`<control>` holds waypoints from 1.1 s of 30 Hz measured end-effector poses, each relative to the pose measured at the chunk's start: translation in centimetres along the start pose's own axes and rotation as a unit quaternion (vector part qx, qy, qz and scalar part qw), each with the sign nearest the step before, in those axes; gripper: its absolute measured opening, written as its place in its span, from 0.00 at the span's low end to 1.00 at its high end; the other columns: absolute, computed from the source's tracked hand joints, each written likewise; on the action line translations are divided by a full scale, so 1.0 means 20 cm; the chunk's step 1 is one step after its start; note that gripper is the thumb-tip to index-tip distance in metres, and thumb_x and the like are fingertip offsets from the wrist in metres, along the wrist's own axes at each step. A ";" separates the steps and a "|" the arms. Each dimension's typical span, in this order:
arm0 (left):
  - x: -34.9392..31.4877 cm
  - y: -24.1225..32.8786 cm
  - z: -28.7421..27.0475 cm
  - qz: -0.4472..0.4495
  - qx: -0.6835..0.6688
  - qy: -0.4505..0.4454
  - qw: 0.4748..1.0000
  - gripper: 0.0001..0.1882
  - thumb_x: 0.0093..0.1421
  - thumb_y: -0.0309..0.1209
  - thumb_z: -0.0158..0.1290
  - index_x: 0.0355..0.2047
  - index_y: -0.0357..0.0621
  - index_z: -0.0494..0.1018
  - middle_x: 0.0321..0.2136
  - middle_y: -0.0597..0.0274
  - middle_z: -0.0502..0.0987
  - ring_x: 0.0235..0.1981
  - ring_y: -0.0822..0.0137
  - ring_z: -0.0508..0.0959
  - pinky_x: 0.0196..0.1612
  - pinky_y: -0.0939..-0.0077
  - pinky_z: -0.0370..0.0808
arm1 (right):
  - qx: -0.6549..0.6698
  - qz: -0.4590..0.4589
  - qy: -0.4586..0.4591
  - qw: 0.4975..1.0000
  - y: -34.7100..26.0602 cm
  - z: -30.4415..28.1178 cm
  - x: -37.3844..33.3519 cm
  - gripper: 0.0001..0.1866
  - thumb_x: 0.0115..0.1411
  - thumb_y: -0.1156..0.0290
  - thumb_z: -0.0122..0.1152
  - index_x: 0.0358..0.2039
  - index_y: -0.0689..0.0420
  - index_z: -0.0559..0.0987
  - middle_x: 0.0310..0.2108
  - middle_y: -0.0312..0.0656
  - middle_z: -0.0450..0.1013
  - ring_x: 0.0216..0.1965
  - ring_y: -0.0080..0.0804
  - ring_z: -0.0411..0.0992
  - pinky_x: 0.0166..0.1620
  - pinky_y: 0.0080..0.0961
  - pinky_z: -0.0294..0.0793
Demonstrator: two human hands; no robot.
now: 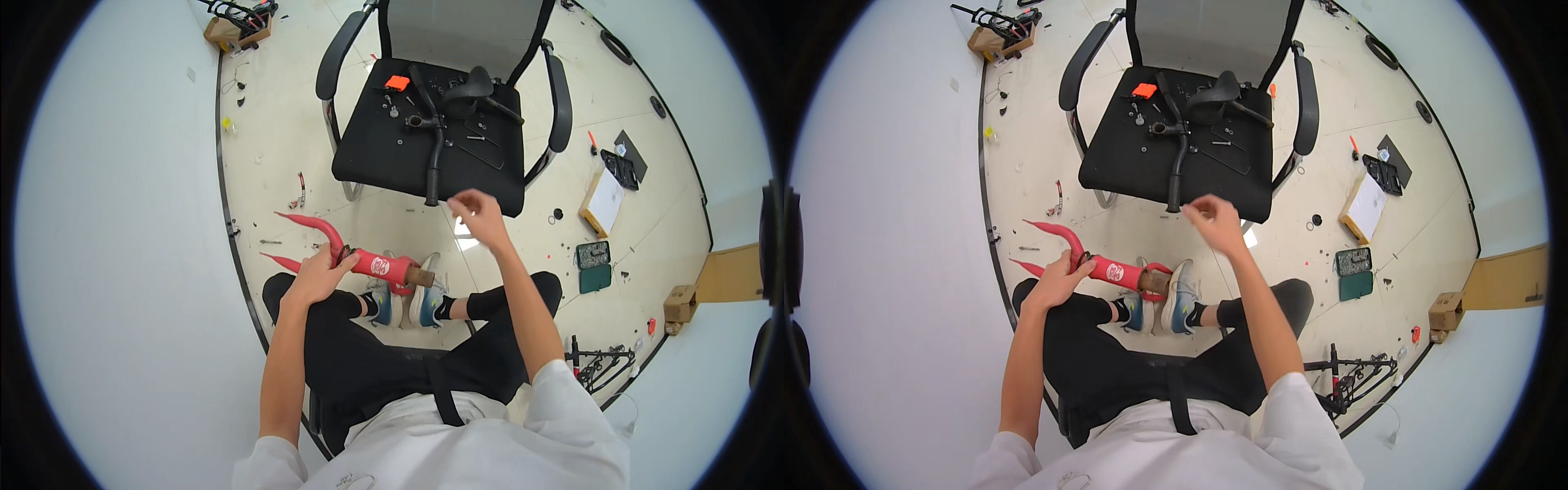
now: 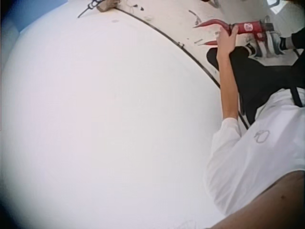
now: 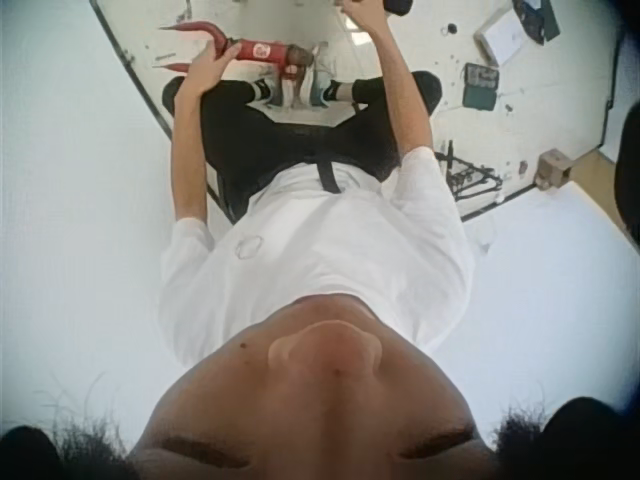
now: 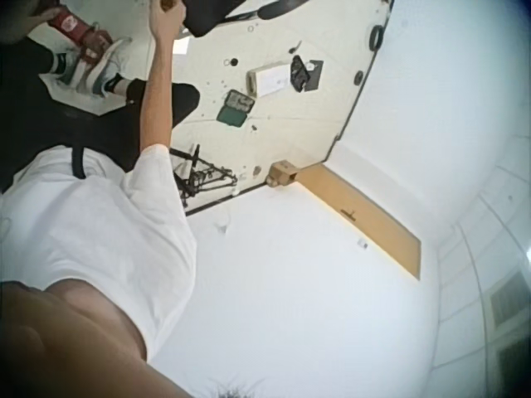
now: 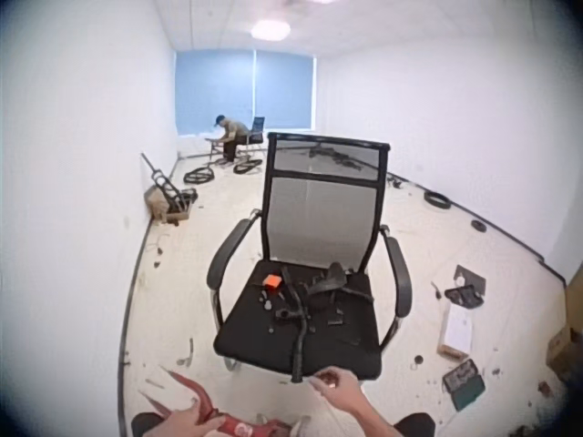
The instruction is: The person assembles a bicycle handlebar by attaching a red fork to a black handlebar stem, inserting spacers and washers, and tightening the assembly with an Allen key. The person handles the fork, handlebar, spacers, and tools while seated in a workshop.
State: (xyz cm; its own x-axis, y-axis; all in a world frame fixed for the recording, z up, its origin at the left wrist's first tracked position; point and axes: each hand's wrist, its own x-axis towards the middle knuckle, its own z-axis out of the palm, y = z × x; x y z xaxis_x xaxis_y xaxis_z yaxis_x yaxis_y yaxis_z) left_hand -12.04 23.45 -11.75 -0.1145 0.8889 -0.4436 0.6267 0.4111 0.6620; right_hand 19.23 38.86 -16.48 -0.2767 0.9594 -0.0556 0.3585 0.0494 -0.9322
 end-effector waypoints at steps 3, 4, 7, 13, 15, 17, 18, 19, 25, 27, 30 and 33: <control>0.02 -0.08 0.00 -0.004 -0.021 0.002 1.000 0.32 0.60 0.57 0.53 0.39 0.33 0.69 0.31 0.44 0.77 0.36 0.49 0.78 0.43 0.61 0.72 | 0.030 0.120 0.053 0.991 0.05 0.03 0.37 0.22 0.54 0.60 0.67 0.40 0.68 0.79 0.31 0.47 0.79 0.30 0.29 0.78 0.38 0.27 0.77; 0.03 -0.10 0.01 0.015 -0.025 0.013 0.999 0.32 0.60 0.56 0.54 0.38 0.32 0.69 0.30 0.45 0.77 0.34 0.49 0.78 0.41 0.61 0.73 | -0.024 0.101 0.095 0.990 0.12 0.03 0.49 0.25 0.53 0.58 0.68 0.42 0.68 0.78 0.35 0.50 0.79 0.35 0.35 0.78 0.42 0.30 0.77; 0.01 -0.09 0.02 0.024 -0.019 0.021 0.999 0.26 0.61 0.50 0.56 0.39 0.34 0.70 0.29 0.51 0.76 0.30 0.61 0.75 0.39 0.68 0.71 | -0.168 0.045 0.145 0.974 0.12 0.09 0.74 0.34 0.50 0.52 0.69 0.46 0.69 0.76 0.43 0.56 0.77 0.46 0.46 0.76 0.50 0.36 0.74; -0.01 -0.01 0.06 0.042 -0.021 -0.001 0.999 0.30 0.60 0.55 0.53 0.38 0.34 0.69 0.28 0.49 0.75 0.33 0.52 0.74 0.51 0.64 0.61 | -0.262 0.201 0.151 0.932 0.00 0.17 1.06 0.47 0.44 0.36 0.68 0.50 0.67 0.74 0.50 0.58 0.74 0.54 0.51 0.72 0.55 0.40 0.71; -0.03 0.00 0.06 0.050 -0.002 0.007 0.999 0.30 0.60 0.55 0.53 0.39 0.35 0.68 0.27 0.50 0.74 0.34 0.53 0.74 0.51 0.64 0.61 | -0.291 0.235 0.133 0.918 -0.05 0.24 1.08 0.48 0.43 0.34 0.68 0.50 0.67 0.75 0.50 0.57 0.74 0.55 0.51 0.71 0.55 0.40 0.71; -0.03 0.01 0.07 0.053 -0.002 0.022 0.998 0.29 0.60 0.55 0.53 0.39 0.35 0.68 0.28 0.50 0.74 0.34 0.53 0.74 0.51 0.64 0.60 | -0.242 0.233 0.116 0.935 -0.01 0.21 1.15 0.52 0.39 0.33 0.71 0.49 0.70 0.75 0.51 0.59 0.73 0.54 0.50 0.72 0.55 0.38 0.72; -0.03 0.00 0.07 0.047 -0.004 0.017 0.999 0.30 0.60 0.55 0.53 0.39 0.35 0.68 0.28 0.52 0.74 0.34 0.54 0.74 0.51 0.64 0.60 | -0.228 0.235 0.092 0.940 0.00 0.20 1.16 0.54 0.38 0.34 0.72 0.51 0.72 0.72 0.50 0.60 0.73 0.54 0.50 0.72 0.55 0.38 0.72; -0.04 -0.01 0.07 0.042 -0.011 0.018 0.999 0.30 0.60 0.55 0.53 0.39 0.35 0.68 0.28 0.52 0.74 0.35 0.54 0.74 0.52 0.64 0.60 | -0.213 0.238 0.069 0.945 0.01 0.19 1.16 0.56 0.38 0.35 0.73 0.53 0.73 0.70 0.50 0.62 0.73 0.55 0.50 0.72 0.55 0.38 0.72; -0.05 -0.01 0.05 0.021 -0.008 0.005 1.000 0.32 0.61 0.57 0.51 0.40 0.33 0.68 0.29 0.53 0.74 0.36 0.55 0.74 0.52 0.63 0.59 | -0.028 0.117 0.115 0.986 -0.08 0.31 1.08 0.43 0.45 0.56 0.77 0.49 0.68 0.61 0.39 0.57 0.74 0.32 0.39 0.79 0.35 0.32 0.80; -0.06 0.01 0.06 0.031 0.012 0.014 0.999 0.33 0.61 0.57 0.50 0.41 0.33 0.68 0.30 0.51 0.75 0.36 0.54 0.75 0.52 0.62 0.59 | -0.015 0.069 0.126 0.989 -0.19 0.31 1.01 0.36 0.46 0.62 0.76 0.45 0.63 0.61 0.35 0.51 0.73 0.24 0.32 0.77 0.28 0.26 0.78; -0.06 0.02 0.11 0.022 0.019 0.032 0.999 0.34 0.61 0.58 0.50 0.41 0.31 0.68 0.31 0.48 0.76 0.37 0.51 0.76 0.51 0.61 0.61 | 0.029 0.007 0.151 0.988 -0.24 0.21 0.87 0.34 0.47 0.62 0.76 0.45 0.64 0.64 0.33 0.46 0.73 0.25 0.29 0.77 0.29 0.26 0.79; -0.06 0.00 0.15 0.018 0.055 0.084 0.995 0.35 0.61 0.59 0.50 0.40 0.31 0.68 0.31 0.45 0.77 0.38 0.49 0.76 0.50 0.60 0.62 | 0.119 -0.006 0.018 0.993 -0.36 0.00 0.56 0.22 0.49 0.63 0.74 0.34 0.65 0.73 0.27 0.42 0.75 0.24 0.25 0.76 0.30 0.21 0.78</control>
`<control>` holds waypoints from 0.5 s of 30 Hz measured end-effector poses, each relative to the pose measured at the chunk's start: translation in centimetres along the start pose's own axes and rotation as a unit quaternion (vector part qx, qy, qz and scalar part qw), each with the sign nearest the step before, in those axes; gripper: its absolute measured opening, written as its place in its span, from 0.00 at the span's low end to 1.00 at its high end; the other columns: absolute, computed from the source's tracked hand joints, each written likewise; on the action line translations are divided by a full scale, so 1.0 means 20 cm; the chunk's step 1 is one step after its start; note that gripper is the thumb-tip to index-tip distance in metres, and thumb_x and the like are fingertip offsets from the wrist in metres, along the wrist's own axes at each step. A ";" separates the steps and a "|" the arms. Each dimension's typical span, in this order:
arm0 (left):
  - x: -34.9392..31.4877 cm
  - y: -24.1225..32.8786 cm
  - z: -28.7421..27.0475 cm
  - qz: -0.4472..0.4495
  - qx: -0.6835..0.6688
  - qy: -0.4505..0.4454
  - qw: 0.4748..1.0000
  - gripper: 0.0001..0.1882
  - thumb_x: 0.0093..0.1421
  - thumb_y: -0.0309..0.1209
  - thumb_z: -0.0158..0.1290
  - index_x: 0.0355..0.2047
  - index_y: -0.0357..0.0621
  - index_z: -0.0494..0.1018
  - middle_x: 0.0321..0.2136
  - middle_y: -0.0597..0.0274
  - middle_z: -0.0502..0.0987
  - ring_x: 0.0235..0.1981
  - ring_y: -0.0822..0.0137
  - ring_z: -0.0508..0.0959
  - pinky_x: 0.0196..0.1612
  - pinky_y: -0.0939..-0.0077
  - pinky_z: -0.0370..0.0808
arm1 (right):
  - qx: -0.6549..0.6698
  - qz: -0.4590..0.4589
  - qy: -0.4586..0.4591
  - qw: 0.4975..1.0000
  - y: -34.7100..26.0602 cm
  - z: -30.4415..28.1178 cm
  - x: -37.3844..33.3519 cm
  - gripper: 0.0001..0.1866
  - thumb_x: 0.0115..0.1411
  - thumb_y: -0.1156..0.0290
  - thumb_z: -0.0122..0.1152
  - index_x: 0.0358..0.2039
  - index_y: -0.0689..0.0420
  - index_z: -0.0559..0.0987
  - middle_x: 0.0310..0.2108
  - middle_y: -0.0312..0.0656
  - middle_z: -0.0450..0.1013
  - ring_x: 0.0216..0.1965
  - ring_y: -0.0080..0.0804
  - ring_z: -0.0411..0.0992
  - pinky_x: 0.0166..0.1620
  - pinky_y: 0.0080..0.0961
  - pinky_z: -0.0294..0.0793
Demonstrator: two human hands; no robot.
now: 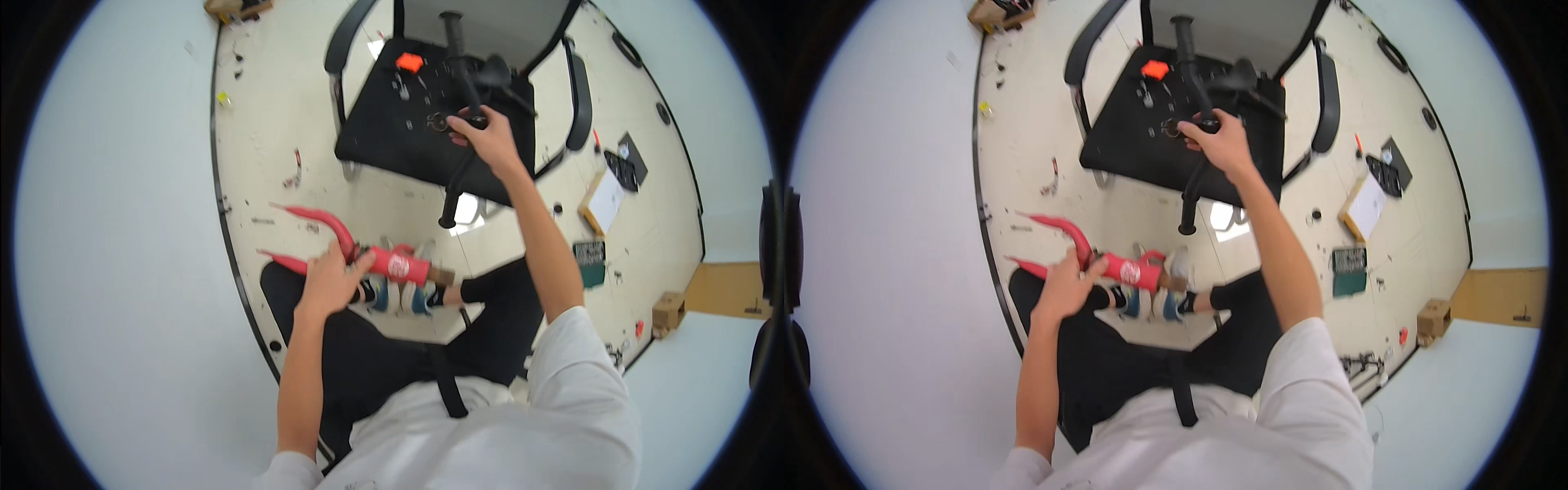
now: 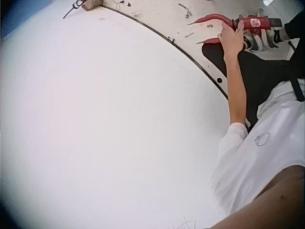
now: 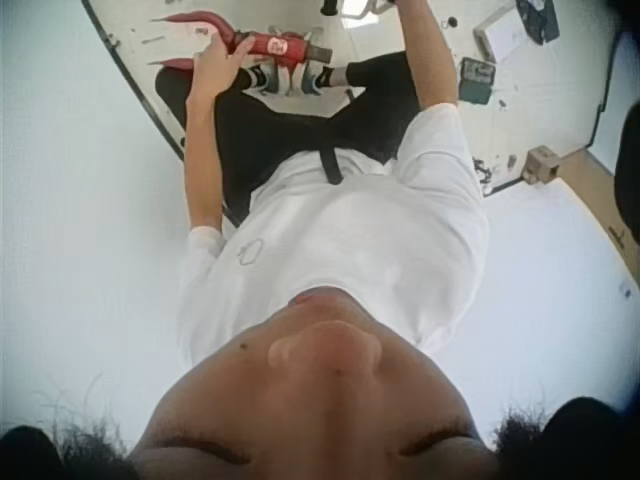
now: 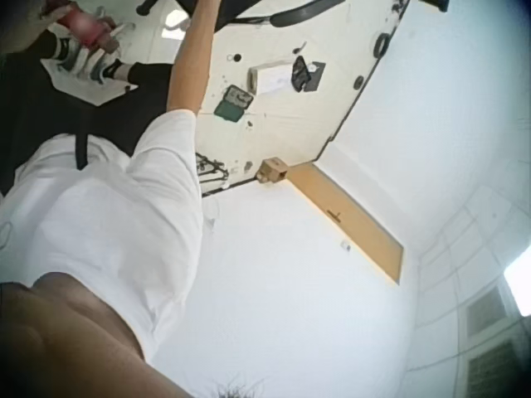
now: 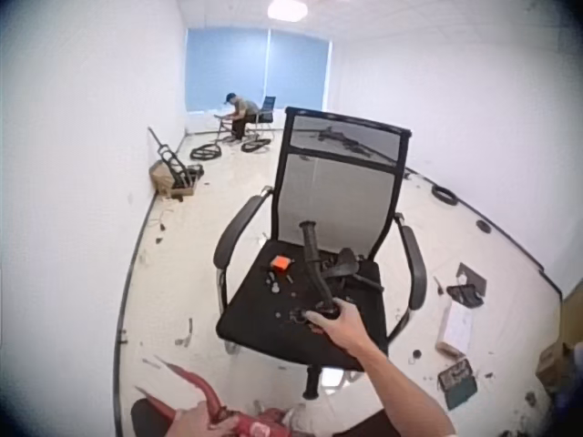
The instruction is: The person assembles a bicycle handlebar by attaching a red fork to a black handlebar stem, inserting spacers and washers, and tightening the assembly with an Allen key. The person handles the fork, handlebar, spacers, and tools while seated in a workshop.
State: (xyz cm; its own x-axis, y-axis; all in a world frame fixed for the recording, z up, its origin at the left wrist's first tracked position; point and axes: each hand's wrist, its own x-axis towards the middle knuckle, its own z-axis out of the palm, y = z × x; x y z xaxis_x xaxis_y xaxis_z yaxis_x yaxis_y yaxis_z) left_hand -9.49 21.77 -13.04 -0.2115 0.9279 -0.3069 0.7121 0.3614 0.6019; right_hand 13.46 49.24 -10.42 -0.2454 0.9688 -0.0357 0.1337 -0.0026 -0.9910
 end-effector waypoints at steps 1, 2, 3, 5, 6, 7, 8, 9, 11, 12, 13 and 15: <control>-0.01 0.02 0.00 -0.011 -0.005 -0.023 1.000 0.35 0.61 0.59 0.49 0.39 0.31 0.68 0.30 0.45 0.76 0.37 0.49 0.76 0.50 0.60 0.62 | -0.062 0.022 -0.012 0.998 -0.06 -0.07 -0.17 0.20 0.50 0.63 0.73 0.32 0.64 0.74 0.25 0.41 0.75 0.23 0.23 0.75 0.29 0.20 0.76; -0.01 0.06 0.00 -0.014 -0.011 -0.039 0.999 0.35 0.61 0.60 0.49 0.39 0.31 0.68 0.30 0.45 0.76 0.37 0.49 0.76 0.50 0.60 0.62 | -0.125 0.034 -0.022 0.991 -0.08 -0.14 -0.32 0.19 0.51 0.63 0.72 0.31 0.64 0.74 0.23 0.40 0.75 0.22 0.22 0.74 0.28 0.19 0.74; -0.02 0.10 0.01 -0.008 0.001 -0.043 0.999 0.35 0.61 0.60 0.49 0.39 0.31 0.68 0.30 0.46 0.76 0.36 0.50 0.76 0.50 0.59 0.62 | -0.148 0.036 -0.013 0.988 -0.01 -0.23 -0.47 0.18 0.52 0.62 0.71 0.31 0.62 0.74 0.21 0.38 0.74 0.20 0.20 0.72 0.27 0.19 0.71; -0.05 0.17 0.03 0.008 0.010 -0.037 0.999 0.35 0.61 0.59 0.49 0.39 0.31 0.68 0.30 0.46 0.76 0.36 0.50 0.75 0.51 0.59 0.62 | -0.207 0.040 0.015 0.977 0.09 -0.35 -0.76 0.17 0.52 0.67 0.70 0.32 0.63 0.72 0.20 0.40 0.73 0.19 0.22 0.73 0.23 0.21 0.72; -0.06 0.18 0.05 0.013 0.015 -0.029 0.999 0.35 0.61 0.59 0.50 0.39 0.31 0.68 0.30 0.46 0.76 0.36 0.50 0.75 0.51 0.59 0.62 | -0.126 0.157 0.022 0.979 -0.02 -0.32 -0.90 0.16 0.53 0.70 0.69 0.32 0.65 0.72 0.20 0.42 0.73 0.19 0.26 0.75 0.20 0.23 0.74; -0.06 0.21 0.06 0.021 0.019 -0.022 0.999 0.34 0.61 0.59 0.50 0.39 0.31 0.68 0.29 0.46 0.76 0.35 0.50 0.75 0.50 0.59 0.62 | -0.156 0.177 0.034 0.971 0.00 -0.35 -1.02 0.15 0.53 0.71 0.68 0.32 0.67 0.71 0.20 0.43 0.74 0.19 0.28 0.76 0.19 0.24 0.75; -0.07 0.22 0.08 0.027 0.024 -0.015 0.999 0.33 0.61 0.58 0.49 0.38 0.32 0.68 0.29 0.47 0.76 0.34 0.50 0.75 0.50 0.59 0.62 | -0.142 0.230 0.037 0.962 -0.03 -0.37 -1.11 0.15 0.53 0.71 0.67 0.31 0.68 0.71 0.21 0.45 0.74 0.20 0.30 0.77 0.19 0.24 0.76; -0.08 0.24 0.10 0.035 0.030 -0.008 0.999 0.32 0.62 0.58 0.49 0.38 0.33 0.68 0.28 0.47 0.75 0.33 0.50 0.75 0.50 0.60 0.62 | -0.136 0.247 0.043 0.959 -0.04 -0.37 -1.19 0.15 0.53 0.71 0.67 0.32 0.68 0.71 0.21 0.46 0.75 0.20 0.31 0.77 0.19 0.24 0.76; -0.09 0.28 0.11 0.028 0.035 -0.014 0.999 0.34 0.61 0.58 0.49 0.39 0.30 0.68 0.30 0.44 0.76 0.36 0.48 0.75 0.50 0.58 0.61 | -0.128 0.269 0.044 0.954 -0.05 -0.34 -1.28 0.16 0.53 0.70 0.67 0.31 0.68 0.71 0.22 0.47 0.75 0.20 0.32 0.78 0.18 0.24 0.77; -0.10 0.30 0.12 0.025 0.037 -0.017 0.999 0.35 0.61 0.58 0.49 0.39 0.29 0.68 0.31 0.43 0.76 0.37 0.47 0.75 0.50 0.57 0.61 | -0.127 0.267 0.045 0.954 -0.03 -0.33 -1.31 0.16 0.53 0.70 0.68 0.31 0.68 0.71 0.22 0.47 0.76 0.19 0.31 0.78 0.19 0.24 0.77; -0.11 0.31 0.13 0.027 0.044 -0.016 0.999 0.35 0.61 0.58 0.49 0.39 0.28 0.68 0.32 0.42 0.76 0.37 0.47 0.75 0.50 0.57 0.61 | -0.126 0.261 0.055 0.956 -0.02 -0.30 -1.34 0.16 0.53 0.69 0.68 0.31 0.68 0.71 0.21 0.47 0.76 0.19 0.31 0.78 0.19 0.24 0.77; -0.13 0.32 0.15 0.030 0.051 -0.005 0.998 0.35 0.62 0.58 0.49 0.39 0.28 0.68 0.32 0.41 0.76 0.38 0.46 0.75 0.50 0.56 0.61 | -0.137 0.248 0.064 0.957 -0.05 -0.26 -1.34 0.17 0.54 0.68 0.67 0.31 0.68 0.70 0.20 0.47 0.76 0.19 0.30 0.78 0.21 0.24 0.78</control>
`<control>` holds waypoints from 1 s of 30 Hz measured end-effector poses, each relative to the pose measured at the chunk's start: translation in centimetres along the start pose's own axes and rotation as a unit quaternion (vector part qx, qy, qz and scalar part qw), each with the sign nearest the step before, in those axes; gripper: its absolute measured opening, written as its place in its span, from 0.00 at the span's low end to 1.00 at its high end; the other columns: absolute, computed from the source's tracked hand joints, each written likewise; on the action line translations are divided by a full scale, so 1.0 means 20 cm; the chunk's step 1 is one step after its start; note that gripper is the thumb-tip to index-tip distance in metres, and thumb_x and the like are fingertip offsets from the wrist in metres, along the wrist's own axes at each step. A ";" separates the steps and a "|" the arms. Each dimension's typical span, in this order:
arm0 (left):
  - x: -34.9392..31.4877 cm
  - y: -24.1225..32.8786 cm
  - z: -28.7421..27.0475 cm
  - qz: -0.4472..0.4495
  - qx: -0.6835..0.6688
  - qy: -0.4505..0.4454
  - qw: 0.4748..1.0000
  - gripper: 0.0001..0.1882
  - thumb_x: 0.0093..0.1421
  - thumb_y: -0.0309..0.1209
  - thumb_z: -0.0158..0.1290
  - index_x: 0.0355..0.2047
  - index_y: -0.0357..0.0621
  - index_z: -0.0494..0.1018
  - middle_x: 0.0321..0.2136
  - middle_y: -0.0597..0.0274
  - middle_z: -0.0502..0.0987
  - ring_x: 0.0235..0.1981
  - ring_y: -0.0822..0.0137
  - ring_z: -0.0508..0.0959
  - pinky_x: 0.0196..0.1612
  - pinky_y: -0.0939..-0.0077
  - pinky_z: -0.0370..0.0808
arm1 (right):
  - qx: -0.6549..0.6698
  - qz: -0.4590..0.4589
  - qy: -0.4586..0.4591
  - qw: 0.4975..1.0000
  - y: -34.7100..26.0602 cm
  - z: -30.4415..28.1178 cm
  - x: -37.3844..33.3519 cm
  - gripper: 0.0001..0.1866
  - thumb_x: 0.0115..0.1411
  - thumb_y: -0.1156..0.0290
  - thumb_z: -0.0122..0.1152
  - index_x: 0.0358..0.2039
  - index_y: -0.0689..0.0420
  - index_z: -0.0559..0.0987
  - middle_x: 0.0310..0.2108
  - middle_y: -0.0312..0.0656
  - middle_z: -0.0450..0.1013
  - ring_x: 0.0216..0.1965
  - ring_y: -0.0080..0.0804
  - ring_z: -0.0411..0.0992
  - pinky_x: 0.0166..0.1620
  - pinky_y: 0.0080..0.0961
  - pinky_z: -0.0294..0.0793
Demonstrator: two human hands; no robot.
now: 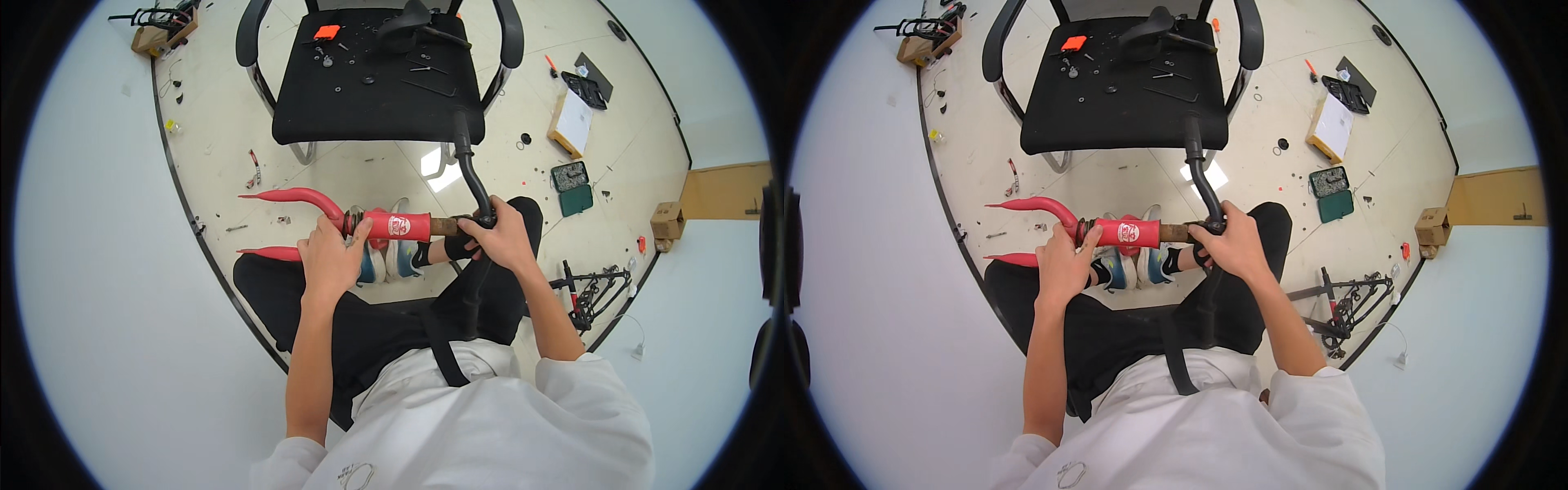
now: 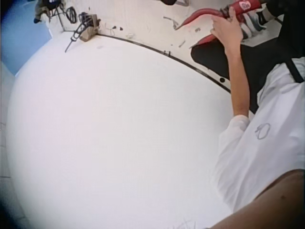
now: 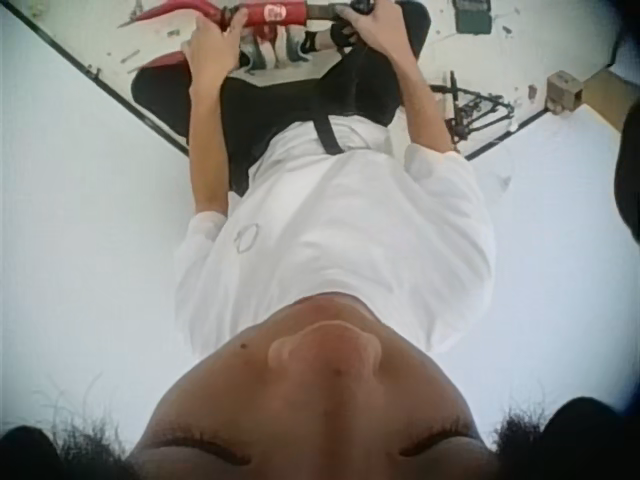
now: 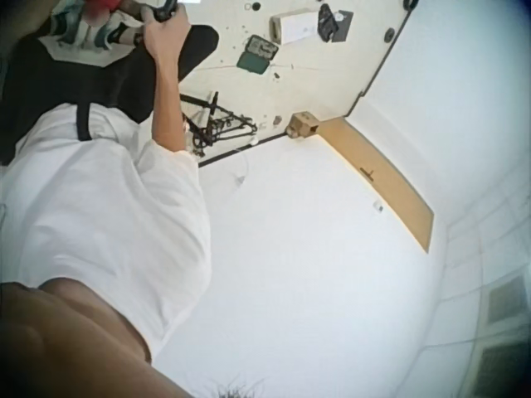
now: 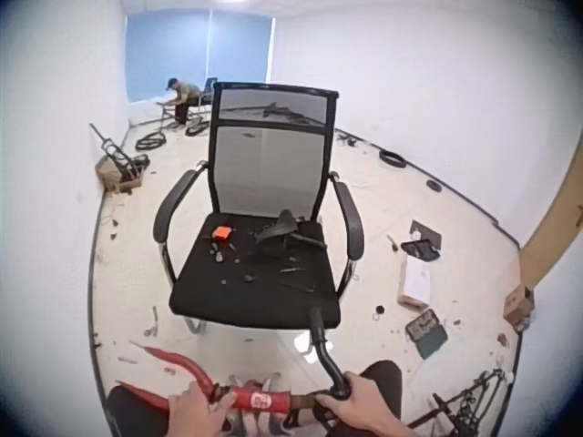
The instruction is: The person assembles a bicycle handlebar by attaching a red fork to a black handlebar stem, inserting spacers and washers, and tightening the assembly with an Allen key. The person handles the fork, handlebar, spacers, and tools while seated in a workshop.
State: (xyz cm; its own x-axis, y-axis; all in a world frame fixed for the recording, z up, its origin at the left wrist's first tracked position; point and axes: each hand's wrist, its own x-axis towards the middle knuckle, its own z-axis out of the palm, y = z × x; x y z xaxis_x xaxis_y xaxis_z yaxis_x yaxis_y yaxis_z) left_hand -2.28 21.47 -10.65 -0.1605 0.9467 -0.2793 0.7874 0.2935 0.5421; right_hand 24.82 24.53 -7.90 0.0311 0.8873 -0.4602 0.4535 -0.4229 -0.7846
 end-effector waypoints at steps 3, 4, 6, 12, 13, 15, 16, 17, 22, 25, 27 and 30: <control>-0.02 0.03 0.01 -0.014 -0.011 -0.001 1.000 0.35 0.62 0.57 0.50 0.39 0.28 0.67 0.33 0.41 0.76 0.39 0.46 0.75 0.50 0.55 0.61 | -0.057 -0.010 0.008 0.998 -0.08 0.00 -0.02 0.17 0.54 0.68 0.66 0.31 0.68 0.70 0.20 0.48 0.75 0.18 0.30 0.78 0.21 0.25 0.78; -0.03 0.03 0.02 -0.013 -0.008 0.008 1.000 0.34 0.62 0.57 0.50 0.39 0.28 0.67 0.33 0.41 0.76 0.39 0.46 0.75 0.50 0.55 0.61 | -0.066 -0.013 -0.004 0.998 -0.08 -0.01 -0.02 0.17 0.55 0.68 0.65 0.32 0.68 0.69 0.20 0.48 0.75 0.18 0.31 0.78 0.22 0.25 0.77; -0.05 0.03 0.04 -0.016 -0.004 0.029 0.999 0.34 0.62 0.56 0.50 0.39 0.28 0.67 0.33 0.41 0.76 0.39 0.46 0.75 0.49 0.55 0.61 | -0.069 -0.014 -0.027 0.997 -0.10 -0.03 0.00 0.18 0.55 0.67 0.65 0.31 0.68 0.69 0.20 0.48 0.75 0.17 0.33 0.78 0.22 0.26 0.77; -0.08 0.03 0.07 -0.026 -0.010 0.040 0.999 0.34 0.62 0.56 0.50 0.39 0.29 0.67 0.34 0.42 0.76 0.40 0.47 0.76 0.49 0.54 0.61 | -0.107 0.000 -0.061 0.992 -0.19 -0.05 0.04 0.18 0.55 0.67 0.63 0.34 0.69 0.69 0.20 0.47 0.74 0.16 0.34 0.77 0.20 0.26 0.76; -0.08 0.04 0.07 -0.029 -0.009 0.039 0.999 0.34 0.62 0.56 0.50 0.39 0.29 0.67 0.34 0.42 0.76 0.40 0.47 0.76 0.49 0.54 0.61 | -0.126 -0.003 -0.063 0.990 -0.22 -0.05 0.04 0.18 0.55 0.66 0.63 0.33 0.69 0.69 0.21 0.47 0.74 0.17 0.34 0.77 0.20 0.27 0.76; -0.09 0.05 0.05 -0.033 -0.003 0.032 0.999 0.34 0.62 0.56 0.50 0.39 0.28 0.67 0.35 0.42 0.76 0.40 0.47 0.76 0.49 0.54 0.61 | -0.171 -0.016 -0.070 0.983 -0.23 -0.04 0.07 0.18 0.55 0.66 0.63 0.32 0.69 0.69 0.21 0.47 0.74 0.17 0.34 0.77 0.20 0.27 0.76; -0.09 0.05 0.05 -0.037 -0.001 0.033 0.999 0.34 0.62 0.56 0.50 0.40 0.29 0.67 0.34 0.42 0.76 0.40 0.47 0.76 0.48 0.53 0.61 | -0.200 -0.029 -0.074 0.977 -0.24 -0.02 0.09 0.18 0.55 0.66 0.63 0.32 0.69 0.69 0.21 0.48 0.74 0.17 0.35 0.77 0.20 0.27 0.76; -0.09 0.05 0.04 -0.041 0.000 0.034 0.999 0.34 0.62 0.56 0.50 0.40 0.29 0.67 0.34 0.43 0.76 0.40 0.47 0.76 0.48 0.53 0.61 | -0.229 -0.041 -0.078 0.969 -0.25 -0.01 0.09 0.18 0.55 0.65 0.63 0.31 0.68 0.69 0.21 0.48 0.75 0.17 0.35 0.78 0.20 0.27 0.76; -0.09 0.02 0.08 -0.030 -0.007 0.063 0.998 0.34 0.62 0.57 0.50 0.40 0.29 0.67 0.34 0.43 0.76 0.39 0.47 0.76 0.47 0.53 0.62 | -0.176 -0.071 0.006 0.982 -0.15 0.08 0.01 0.19 0.56 0.65 0.62 0.32 0.69 0.67 0.21 0.56 0.74 0.22 0.47 0.78 0.28 0.35 0.77; -0.09 0.04 0.08 -0.026 -0.001 0.061 0.998 0.33 0.62 0.56 0.49 0.40 0.29 0.67 0.35 0.42 0.76 0.39 0.46 0.76 0.46 0.53 0.62 | -0.186 -0.123 0.051 0.973 -0.07 0.14 -0.02 0.22 0.56 0.63 0.61 0.35 0.70 0.66 0.23 0.64 0.73 0.30 0.65 0.74 0.36 0.47 0.74; -0.09 0.04 0.08 -0.025 0.002 0.059 0.998 0.33 0.62 0.56 0.49 0.40 0.29 0.67 0.35 0.42 0.76 0.39 0.46 0.76 0.46 0.52 0.62 | -0.211 -0.110 0.053 0.970 -0.10 0.14 -0.03 0.23 0.56 0.61 0.61 0.36 0.70 0.66 0.24 0.64 0.73 0.30 0.64 0.75 0.36 0.47 0.74; -0.08 0.06 0.05 -0.029 0.005 0.030 0.999 0.33 0.62 0.56 0.49 0.40 0.29 0.67 0.35 0.42 0.77 0.40 0.46 0.76 0.46 0.52 0.62 | -0.247 -0.049 -0.008 0.968 -0.22 0.08 0.06 0.22 0.57 0.60 0.60 0.32 0.71 0.68 0.22 0.59 0.74 0.22 0.51 0.76 0.28 0.38 0.75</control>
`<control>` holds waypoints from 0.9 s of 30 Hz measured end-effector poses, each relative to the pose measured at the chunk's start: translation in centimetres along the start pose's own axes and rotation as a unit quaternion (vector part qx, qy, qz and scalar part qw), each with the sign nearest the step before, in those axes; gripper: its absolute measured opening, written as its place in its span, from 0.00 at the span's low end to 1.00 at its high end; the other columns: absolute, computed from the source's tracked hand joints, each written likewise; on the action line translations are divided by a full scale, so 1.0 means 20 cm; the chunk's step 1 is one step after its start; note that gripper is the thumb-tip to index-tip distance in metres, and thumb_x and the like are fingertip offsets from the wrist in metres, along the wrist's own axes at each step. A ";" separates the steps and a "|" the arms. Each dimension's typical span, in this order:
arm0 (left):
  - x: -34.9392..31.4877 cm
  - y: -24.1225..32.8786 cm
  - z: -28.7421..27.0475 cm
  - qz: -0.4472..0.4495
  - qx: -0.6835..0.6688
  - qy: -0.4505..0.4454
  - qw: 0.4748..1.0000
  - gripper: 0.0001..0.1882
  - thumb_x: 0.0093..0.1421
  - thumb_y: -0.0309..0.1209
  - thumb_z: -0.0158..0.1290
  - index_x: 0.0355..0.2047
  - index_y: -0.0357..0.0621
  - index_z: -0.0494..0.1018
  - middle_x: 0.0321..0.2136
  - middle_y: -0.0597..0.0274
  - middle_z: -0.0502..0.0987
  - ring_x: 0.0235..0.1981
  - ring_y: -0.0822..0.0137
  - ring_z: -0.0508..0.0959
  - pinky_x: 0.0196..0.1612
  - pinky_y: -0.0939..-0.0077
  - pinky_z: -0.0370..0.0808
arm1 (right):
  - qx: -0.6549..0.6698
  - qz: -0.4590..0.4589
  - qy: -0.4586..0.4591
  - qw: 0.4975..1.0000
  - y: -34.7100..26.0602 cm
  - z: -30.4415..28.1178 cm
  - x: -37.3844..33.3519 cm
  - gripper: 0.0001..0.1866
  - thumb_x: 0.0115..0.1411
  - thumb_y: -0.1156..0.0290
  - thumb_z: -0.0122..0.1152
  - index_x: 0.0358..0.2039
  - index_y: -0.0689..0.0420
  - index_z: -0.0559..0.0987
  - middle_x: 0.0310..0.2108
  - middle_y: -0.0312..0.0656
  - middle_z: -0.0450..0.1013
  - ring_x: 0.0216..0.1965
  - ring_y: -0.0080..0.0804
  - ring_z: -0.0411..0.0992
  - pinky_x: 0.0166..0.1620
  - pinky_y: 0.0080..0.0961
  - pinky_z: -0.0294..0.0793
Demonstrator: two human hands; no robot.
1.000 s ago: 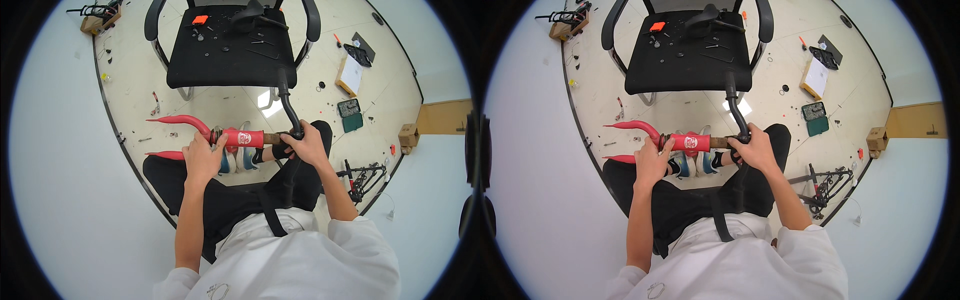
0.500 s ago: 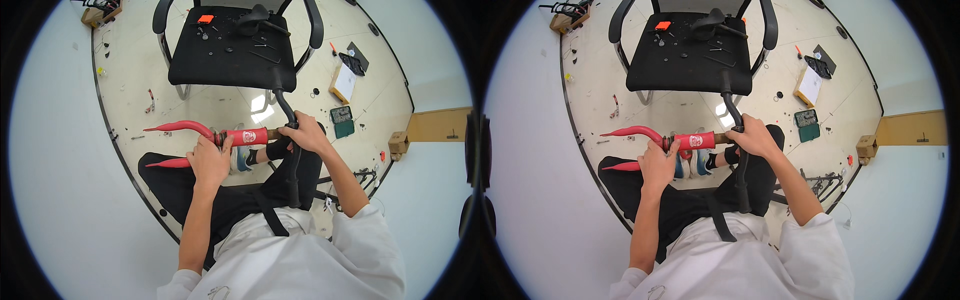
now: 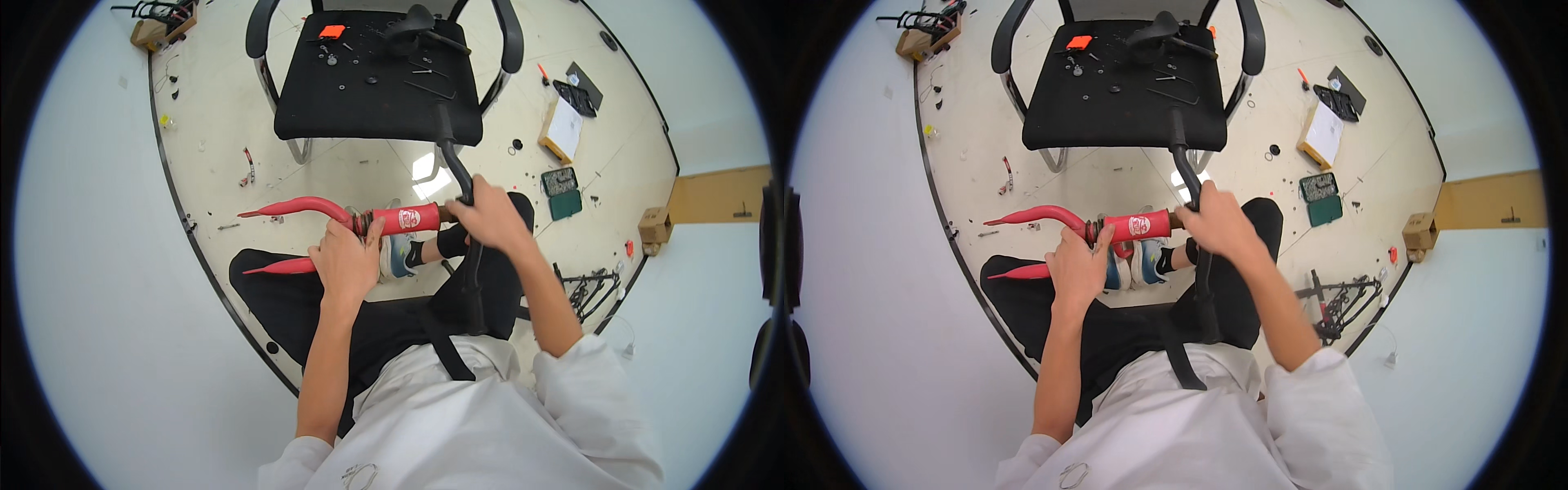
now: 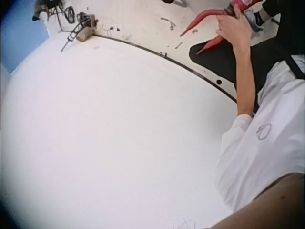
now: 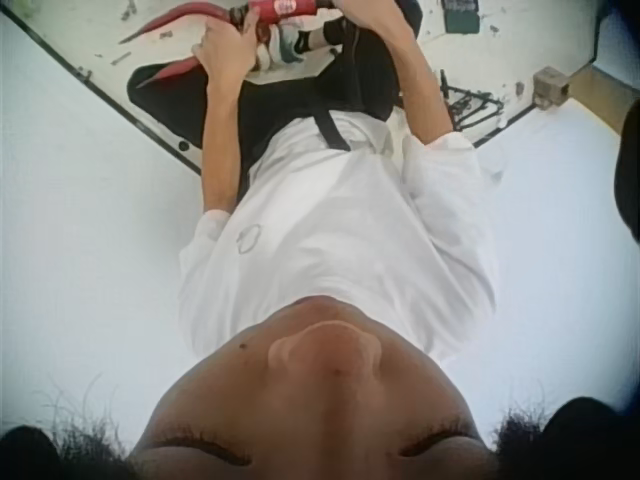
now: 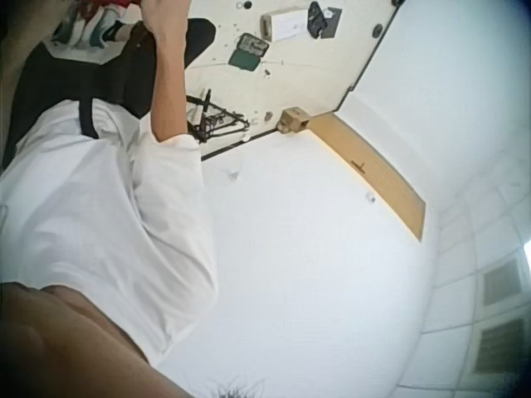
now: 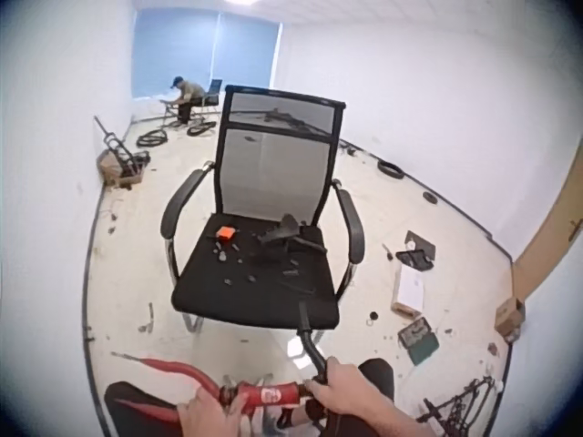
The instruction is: The person assembles a bicycle handlebar by attaching a red fork to a black handlebar stem, inserting spacers and washers, and tightening the assembly with an Allen key. The person handles the fork, handlebar, spacers, and tools while seated in a workshop.
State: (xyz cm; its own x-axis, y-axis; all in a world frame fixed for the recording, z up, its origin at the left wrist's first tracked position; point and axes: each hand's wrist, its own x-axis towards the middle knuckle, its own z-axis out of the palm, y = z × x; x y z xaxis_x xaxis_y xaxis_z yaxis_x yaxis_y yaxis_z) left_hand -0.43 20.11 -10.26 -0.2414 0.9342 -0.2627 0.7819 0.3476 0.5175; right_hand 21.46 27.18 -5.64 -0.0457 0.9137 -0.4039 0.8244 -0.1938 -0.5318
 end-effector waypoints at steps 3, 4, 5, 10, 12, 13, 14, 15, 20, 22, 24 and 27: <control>0.01 -0.01 0.03 -0.010 0.001 0.006 1.000 0.33 0.62 0.56 0.50 0.40 0.29 0.67 0.35 0.42 0.77 0.39 0.46 0.76 0.47 0.52 0.62 | -0.052 -0.001 0.000 0.999 -0.02 -0.03 0.06 0.23 0.59 0.58 0.59 0.31 0.72 0.69 0.27 0.59 0.74 0.27 0.51 0.78 0.33 0.40 0.77; 0.00 -0.01 0.03 0.002 0.004 0.009 1.000 0.34 0.62 0.56 0.50 0.40 0.29 0.67 0.35 0.42 0.77 0.39 0.46 0.76 0.47 0.52 0.62 | -0.076 -0.025 0.047 0.996 0.02 0.02 0.04 0.24 0.59 0.58 0.59 0.32 0.72 0.69 0.30 0.61 0.73 0.31 0.55 0.77 0.37 0.42 0.76; 0.00 -0.01 0.03 0.007 0.007 0.018 1.000 0.34 0.62 0.56 0.50 0.40 0.29 0.67 0.35 0.42 0.77 0.39 0.46 0.76 0.47 0.52 0.62 | -0.102 -0.056 0.089 0.989 0.04 0.06 0.01 0.25 0.59 0.57 0.58 0.33 0.73 0.69 0.32 0.62 0.72 0.35 0.58 0.76 0.41 0.45 0.76; 0.00 0.00 0.02 0.017 -0.001 0.027 0.999 0.34 0.62 0.57 0.49 0.39 0.29 0.67 0.34 0.42 0.77 0.39 0.46 0.76 0.46 0.53 0.63 | -0.030 -0.166 0.197 0.966 0.10 0.15 -0.13 0.23 0.56 0.62 0.61 0.36 0.73 0.69 0.43 0.62 0.64 0.44 0.60 0.68 0.47 0.43 0.70; -0.01 0.00 0.03 0.014 0.020 0.022 0.999 0.34 0.62 0.57 0.49 0.39 0.29 0.67 0.34 0.42 0.77 0.39 0.46 0.77 0.46 0.53 0.63 | 0.009 -0.140 0.139 0.980 0.10 0.13 -0.08 0.23 0.55 0.63 0.61 0.36 0.73 0.69 0.43 0.62 0.64 0.46 0.58 0.66 0.48 0.42 0.69; -0.01 -0.01 0.03 0.006 0.021 0.017 1.000 0.34 0.62 0.58 0.49 0.39 0.29 0.67 0.33 0.42 0.77 0.38 0.46 0.77 0.46 0.53 0.63 | -0.005 -0.129 0.134 0.982 0.08 0.12 -0.02 0.22 0.53 0.64 0.61 0.34 0.74 0.70 0.39 0.63 0.67 0.42 0.56 0.70 0.45 0.41 0.71; -0.01 -0.02 0.04 -0.004 0.022 0.013 1.000 0.34 0.62 0.58 0.48 0.39 0.30 0.67 0.33 0.42 0.77 0.38 0.46 0.77 0.46 0.53 0.63 | 0.030 -0.085 0.089 0.992 0.04 0.09 0.02 0.22 0.52 0.63 0.60 0.32 0.74 0.70 0.35 0.62 0.69 0.38 0.56 0.71 0.42 0.41 0.72; 0.00 -0.01 0.04 -0.011 0.018 0.015 1.000 0.35 0.62 0.59 0.48 0.38 0.30 0.67 0.33 0.42 0.77 0.38 0.46 0.77 0.45 0.53 0.63 | 0.061 -0.046 0.049 0.996 0.01 0.05 0.08 0.21 0.51 0.63 0.60 0.30 0.74 0.70 0.31 0.61 0.70 0.34 0.55 0.73 0.40 0.41 0.73; 0.00 0.01 0.05 -0.011 0.023 0.029 0.999 0.36 0.62 0.60 0.47 0.38 0.30 0.67 0.31 0.43 0.78 0.36 0.46 0.78 0.44 0.53 0.65 | 0.050 0.008 0.011 0.999 -0.06 0.03 0.17 0.21 0.50 0.62 0.60 0.27 0.73 0.71 0.24 0.60 0.72 0.28 0.55 0.74 0.35 0.42 0.73; 0.01 0.00 0.07 -0.011 0.023 0.059 0.998 0.36 0.62 0.60 0.47 0.38 0.30 0.67 0.31 0.44 0.78 0.36 0.47 0.78 0.43 0.53 0.65 | 0.060 -0.039 0.084 0.994 -0.04 0.08 0.11 0.20 0.50 0.63 0.61 0.28 0.71 0.70 0.26 0.59 0.71 0.29 0.53 0.73 0.35 0.41 0.72; 0.03 0.00 0.08 0.004 0.021 0.061 0.998 0.36 0.61 0.61 0.47 0.37 0.30 0.67 0.30 0.44 0.78 0.35 0.46 0.78 0.43 0.53 0.65 | 0.094 -0.122 0.177 0.972 0.06 0.20 0.01 0.17 0.50 0.66 0.61 0.30 0.69 0.69 0.27 0.58 0.68 0.31 0.52 0.70 0.36 0.41 0.69; 0.02 -0.01 0.07 0.010 0.027 0.046 0.999 0.36 0.61 0.61 0.48 0.36 0.30 0.67 0.28 0.44 0.78 0.33 0.46 0.78 0.41 0.53 0.66 | 0.127 -0.103 0.191 0.968 0.04 0.27 -0.04 0.15 0.50 0.69 0.61 0.29 0.69 0.69 0.27 0.58 0.67 0.31 0.55 0.69 0.37 0.44 0.68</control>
State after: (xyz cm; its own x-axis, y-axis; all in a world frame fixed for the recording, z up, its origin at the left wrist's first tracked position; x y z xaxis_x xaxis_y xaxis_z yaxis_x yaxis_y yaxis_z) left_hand 0.15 20.23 -11.62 -0.2747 0.9454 -0.1755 0.8166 0.3257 0.4765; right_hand 19.24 24.31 -9.73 0.0575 0.9983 0.0103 0.6532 -0.0298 -0.7566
